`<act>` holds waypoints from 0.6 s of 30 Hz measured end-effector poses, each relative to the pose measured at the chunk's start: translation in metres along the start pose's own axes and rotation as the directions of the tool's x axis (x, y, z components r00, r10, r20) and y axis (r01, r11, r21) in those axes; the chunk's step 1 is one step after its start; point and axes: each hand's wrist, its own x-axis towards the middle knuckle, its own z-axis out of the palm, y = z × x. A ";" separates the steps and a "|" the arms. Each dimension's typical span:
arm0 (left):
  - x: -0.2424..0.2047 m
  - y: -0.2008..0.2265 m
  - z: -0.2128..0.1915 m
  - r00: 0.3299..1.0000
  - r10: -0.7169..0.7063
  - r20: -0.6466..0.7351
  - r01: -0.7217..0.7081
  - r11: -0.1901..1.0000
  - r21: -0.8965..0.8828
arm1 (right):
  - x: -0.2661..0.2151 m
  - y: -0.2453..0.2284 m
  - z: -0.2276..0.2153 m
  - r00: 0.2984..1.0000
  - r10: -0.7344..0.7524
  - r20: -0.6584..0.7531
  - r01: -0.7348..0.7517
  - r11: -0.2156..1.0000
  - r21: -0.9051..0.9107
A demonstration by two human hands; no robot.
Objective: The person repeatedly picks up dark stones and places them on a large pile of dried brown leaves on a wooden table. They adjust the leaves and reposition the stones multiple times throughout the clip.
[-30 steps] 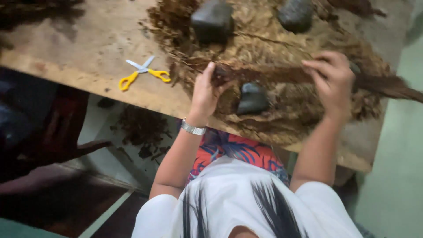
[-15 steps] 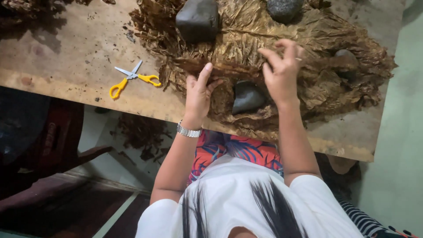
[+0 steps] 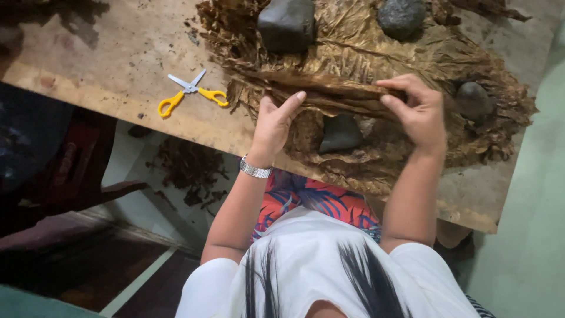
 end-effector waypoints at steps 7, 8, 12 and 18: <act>-0.036 0.058 0.039 0.996 -0.020 0.083 0.009 0.991 0.134 | 0.014 0.033 -0.012 0.937 -0.159 -0.310 0.095 0.972 -0.213; -0.042 0.063 0.043 0.997 -0.017 0.081 0.006 0.991 0.133 | 0.021 0.029 -0.017 0.938 -0.162 -0.308 0.098 0.972 -0.212; -0.059 0.053 0.049 0.985 0.143 0.094 -0.171 0.857 0.487 | 0.048 0.015 -0.034 0.831 -0.472 -0.295 0.276 0.810 -0.517; -0.060 0.024 0.045 0.942 0.287 0.175 -0.325 0.645 0.692 | 0.086 0.067 -0.031 0.773 -0.573 -0.273 0.314 0.719 -0.620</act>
